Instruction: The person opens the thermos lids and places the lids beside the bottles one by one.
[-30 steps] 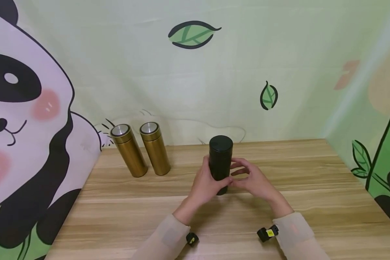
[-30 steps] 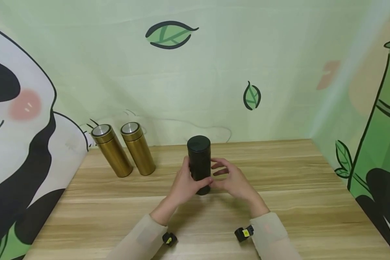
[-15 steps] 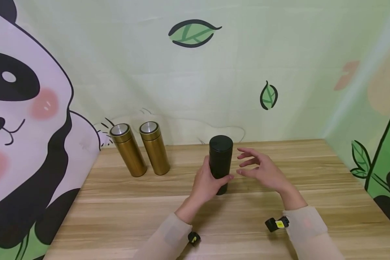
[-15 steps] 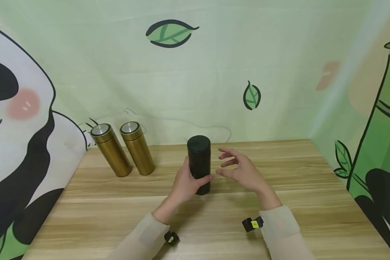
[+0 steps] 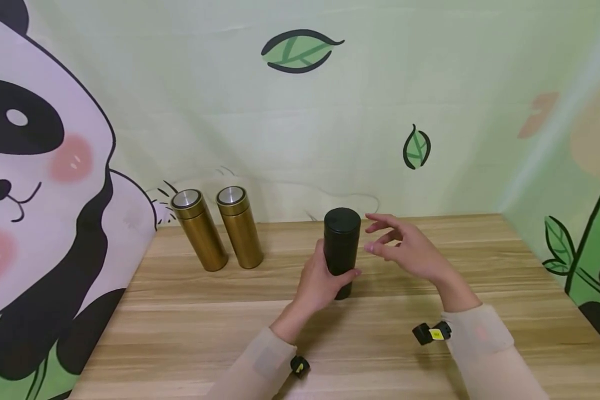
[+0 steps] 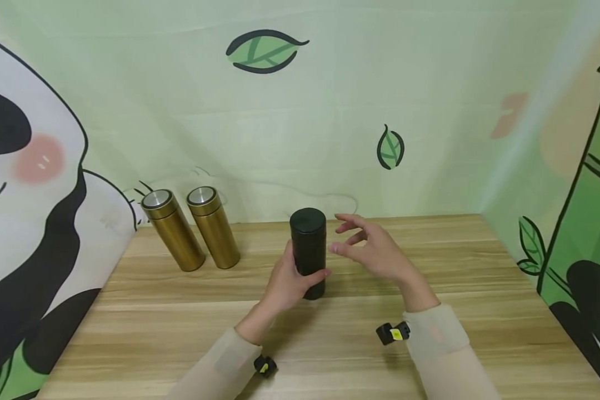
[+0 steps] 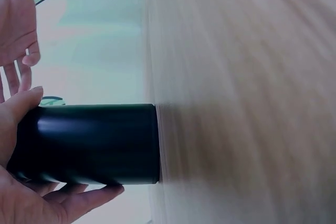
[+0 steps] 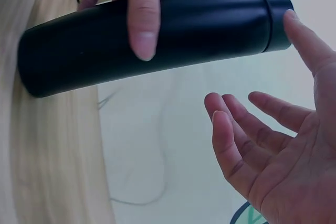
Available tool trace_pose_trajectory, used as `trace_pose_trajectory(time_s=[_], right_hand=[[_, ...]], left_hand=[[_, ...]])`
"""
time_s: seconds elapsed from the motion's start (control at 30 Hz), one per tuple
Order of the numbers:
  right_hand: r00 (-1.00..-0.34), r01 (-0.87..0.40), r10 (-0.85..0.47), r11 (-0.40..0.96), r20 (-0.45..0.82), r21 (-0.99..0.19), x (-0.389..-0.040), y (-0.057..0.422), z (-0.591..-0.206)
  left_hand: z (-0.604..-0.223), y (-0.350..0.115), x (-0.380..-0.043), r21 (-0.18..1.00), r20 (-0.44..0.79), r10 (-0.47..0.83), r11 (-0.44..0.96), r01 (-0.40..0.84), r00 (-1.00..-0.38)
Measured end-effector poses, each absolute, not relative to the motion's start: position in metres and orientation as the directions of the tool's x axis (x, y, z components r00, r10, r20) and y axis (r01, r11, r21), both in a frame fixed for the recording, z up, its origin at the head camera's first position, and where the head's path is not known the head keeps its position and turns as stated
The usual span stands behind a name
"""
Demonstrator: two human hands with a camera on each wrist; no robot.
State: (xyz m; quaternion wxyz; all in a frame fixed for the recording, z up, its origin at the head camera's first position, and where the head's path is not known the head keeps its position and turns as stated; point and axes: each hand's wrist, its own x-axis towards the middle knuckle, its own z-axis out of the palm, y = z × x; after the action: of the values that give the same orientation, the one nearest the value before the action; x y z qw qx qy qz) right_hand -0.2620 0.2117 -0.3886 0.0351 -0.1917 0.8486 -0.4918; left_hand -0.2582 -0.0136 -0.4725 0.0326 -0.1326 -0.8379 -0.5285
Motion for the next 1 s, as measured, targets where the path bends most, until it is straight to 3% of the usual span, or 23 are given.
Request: trace_pose_trajectory(time_s=[0.47, 1.0], right_hand=[[-0.904, -0.355, -0.410, 0.564, 0.120, -0.746, -0.270, 0.196, -0.344], [-0.863, -0.420, -0.497, 0.604, 0.092, -0.677, -0.276, 0.173, -0.329]], left_hand=[[-0.471, -0.015, -0.256, 0.872, 0.208, 0.216, 0.401, 0.280, -0.954], [-0.474, -0.016, -0.259, 0.870, 0.207, 0.220, 0.405, 0.282, -0.953]])
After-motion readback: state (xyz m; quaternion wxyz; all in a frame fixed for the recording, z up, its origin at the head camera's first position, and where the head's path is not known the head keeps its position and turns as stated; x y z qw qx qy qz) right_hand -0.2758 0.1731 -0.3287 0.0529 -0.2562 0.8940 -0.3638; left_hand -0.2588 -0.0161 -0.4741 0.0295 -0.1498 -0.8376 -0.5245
